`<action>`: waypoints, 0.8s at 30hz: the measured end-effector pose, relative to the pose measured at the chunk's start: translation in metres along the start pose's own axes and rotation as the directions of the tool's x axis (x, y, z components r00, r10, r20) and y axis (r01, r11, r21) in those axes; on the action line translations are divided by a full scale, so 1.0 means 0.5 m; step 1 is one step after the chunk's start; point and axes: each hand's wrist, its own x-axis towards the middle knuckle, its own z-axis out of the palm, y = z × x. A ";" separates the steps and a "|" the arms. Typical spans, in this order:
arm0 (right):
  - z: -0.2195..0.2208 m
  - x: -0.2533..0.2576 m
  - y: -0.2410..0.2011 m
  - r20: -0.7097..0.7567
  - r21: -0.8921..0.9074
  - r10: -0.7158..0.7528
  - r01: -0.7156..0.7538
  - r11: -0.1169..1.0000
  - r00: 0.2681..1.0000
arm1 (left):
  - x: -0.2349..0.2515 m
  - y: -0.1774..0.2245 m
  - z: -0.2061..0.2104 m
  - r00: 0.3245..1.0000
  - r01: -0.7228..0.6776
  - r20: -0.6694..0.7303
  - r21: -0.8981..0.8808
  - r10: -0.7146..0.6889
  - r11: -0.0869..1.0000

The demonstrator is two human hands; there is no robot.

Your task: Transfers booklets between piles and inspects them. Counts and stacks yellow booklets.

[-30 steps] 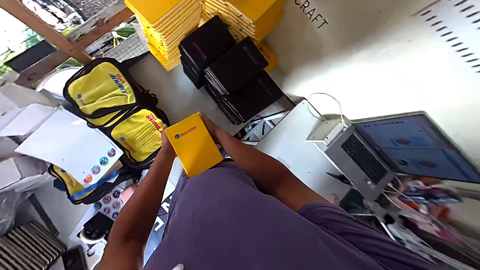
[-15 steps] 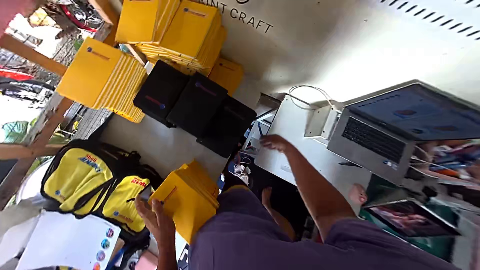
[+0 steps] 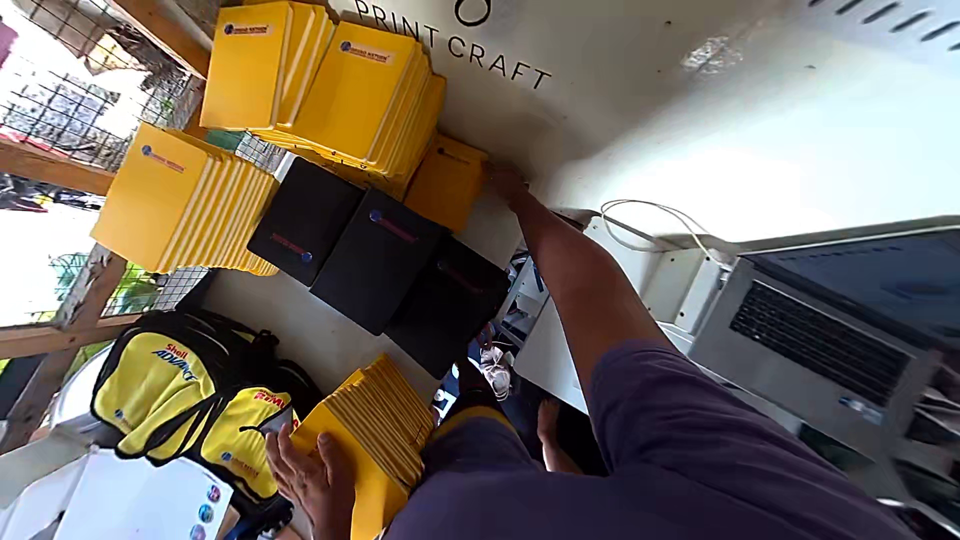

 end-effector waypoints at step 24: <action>0.035 -0.169 0.042 -0.165 0.745 -0.193 0.251 0.618 0.967 | -0.003 0.002 0.005 0.998 0.043 -0.039 0.009 -0.043 0.999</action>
